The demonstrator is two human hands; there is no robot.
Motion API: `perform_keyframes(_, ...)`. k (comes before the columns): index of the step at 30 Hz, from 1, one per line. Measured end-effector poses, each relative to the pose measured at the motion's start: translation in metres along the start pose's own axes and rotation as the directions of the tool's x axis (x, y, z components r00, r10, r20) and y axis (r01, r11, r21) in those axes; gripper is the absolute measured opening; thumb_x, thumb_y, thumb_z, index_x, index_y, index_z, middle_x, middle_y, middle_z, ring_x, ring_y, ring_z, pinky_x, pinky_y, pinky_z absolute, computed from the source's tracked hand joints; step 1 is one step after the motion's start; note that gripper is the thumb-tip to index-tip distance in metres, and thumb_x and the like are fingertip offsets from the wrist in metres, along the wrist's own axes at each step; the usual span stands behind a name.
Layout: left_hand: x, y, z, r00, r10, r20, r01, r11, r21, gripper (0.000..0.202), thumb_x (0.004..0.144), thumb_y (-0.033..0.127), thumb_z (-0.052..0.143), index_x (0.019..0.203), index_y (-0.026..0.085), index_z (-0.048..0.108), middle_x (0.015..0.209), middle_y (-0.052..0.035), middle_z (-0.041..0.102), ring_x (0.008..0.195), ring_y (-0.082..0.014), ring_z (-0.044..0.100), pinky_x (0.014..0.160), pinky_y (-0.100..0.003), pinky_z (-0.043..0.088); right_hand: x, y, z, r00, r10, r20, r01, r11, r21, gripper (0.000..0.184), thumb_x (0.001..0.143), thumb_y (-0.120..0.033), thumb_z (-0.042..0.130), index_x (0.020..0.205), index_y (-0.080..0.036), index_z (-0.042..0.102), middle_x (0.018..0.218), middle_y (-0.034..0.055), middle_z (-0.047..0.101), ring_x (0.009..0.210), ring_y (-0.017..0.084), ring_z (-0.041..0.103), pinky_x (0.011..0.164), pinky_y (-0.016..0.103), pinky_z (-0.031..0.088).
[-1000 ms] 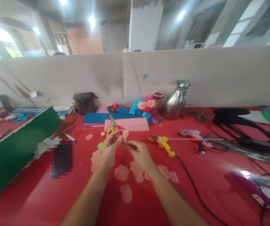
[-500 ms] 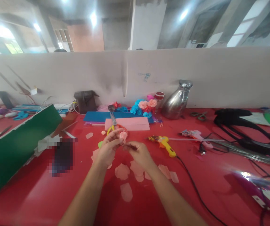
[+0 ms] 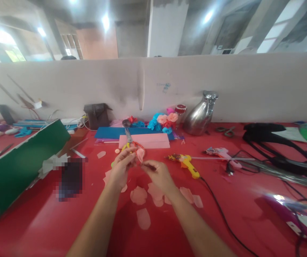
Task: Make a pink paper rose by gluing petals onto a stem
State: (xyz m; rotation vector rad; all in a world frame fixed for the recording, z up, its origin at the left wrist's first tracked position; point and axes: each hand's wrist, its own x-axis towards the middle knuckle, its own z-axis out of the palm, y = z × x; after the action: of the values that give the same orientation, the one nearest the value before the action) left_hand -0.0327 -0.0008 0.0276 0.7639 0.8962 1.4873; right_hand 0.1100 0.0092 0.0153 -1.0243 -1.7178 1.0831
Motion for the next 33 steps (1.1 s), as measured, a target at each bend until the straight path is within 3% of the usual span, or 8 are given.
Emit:
perform_keyframes(3,-0.001,-0.001,0.000,1.000,0.005,-0.005,-0.005,0.999,0.036,0.028,0.068,0.026,0.067,0.094,0.017,0.065,0.067,0.0012,0.056,0.056,-0.0064,0.048,0.055,-0.019,0.038,0.000,0.000,0.000,1.000,-0.001,0.005,0.001,1.000,0.009,0.016,0.077,-0.027,0.056,0.079,-0.018,0.069,0.079,0.0036,0.070,0.073,0.018,0.063,0.068,0.028,0.047)
perform_keyframes(6,0.000,0.000,-0.002,0.998,-0.019,0.054,0.022,0.998,-0.057,0.032,0.069,0.026,0.065,0.101,0.019,0.064,0.068,0.0005,0.058,0.056,-0.0068,0.049,0.053,-0.019,0.037,-0.001,0.001,-0.001,1.000,-0.004,-0.007,0.004,1.000,-0.004,0.017,0.077,-0.028,0.056,0.079,-0.018,0.069,0.077,0.0034,0.070,0.072,0.018,0.062,0.067,0.028,0.047)
perform_keyframes(9,0.003,-0.002,-0.005,0.999,-0.027,0.023,0.029,0.997,-0.077,0.035,0.067,0.023,0.066,0.101,0.020,0.064,0.068,0.0011,0.059,0.056,-0.0063,0.050,0.053,-0.018,0.036,-0.001,0.001,0.000,1.000,-0.002,-0.018,0.001,1.000,-0.003,0.017,0.077,-0.030,0.057,0.079,-0.018,0.069,0.076,0.0030,0.070,0.071,0.018,0.061,0.066,0.028,0.047)
perform_keyframes(15,0.005,-0.015,-0.008,0.994,-0.111,0.019,0.109,0.991,0.083,0.019,0.057,0.018,0.073,0.075,0.015,0.070,0.075,-0.0042,0.066,0.073,-0.0124,0.057,0.073,-0.024,0.041,0.000,0.002,-0.001,1.000,-0.005,-0.003,0.005,1.000,0.018,0.018,0.078,-0.031,0.056,0.081,-0.018,0.068,0.078,0.0029,0.069,0.072,0.018,0.062,0.069,0.029,0.047)
perform_keyframes(25,0.000,-0.010,0.000,0.995,0.037,0.098,-0.058,0.974,0.220,0.014,0.064,0.027,0.071,0.072,0.016,0.072,0.071,-0.0031,0.064,0.072,-0.0134,0.054,0.072,-0.026,0.039,0.000,0.001,-0.003,1.000,-0.015,-0.011,0.015,1.000,-0.009,0.017,0.078,-0.027,0.055,0.078,-0.017,0.069,0.076,0.0033,0.070,0.073,0.019,0.062,0.069,0.029,0.048)
perform_keyframes(33,-0.003,-0.013,0.004,0.981,0.120,0.153,-0.161,0.941,0.297,0.014,0.070,0.029,0.066,0.074,0.016,0.069,0.078,-0.0041,0.061,0.076,-0.0142,0.053,0.073,-0.026,0.040,0.001,0.003,-0.002,1.000,0.011,0.009,-0.012,0.997,0.082,0.021,0.078,-0.027,0.056,0.089,-0.018,0.071,0.079,0.0034,0.070,0.078,0.021,0.063,0.073,0.031,0.048)
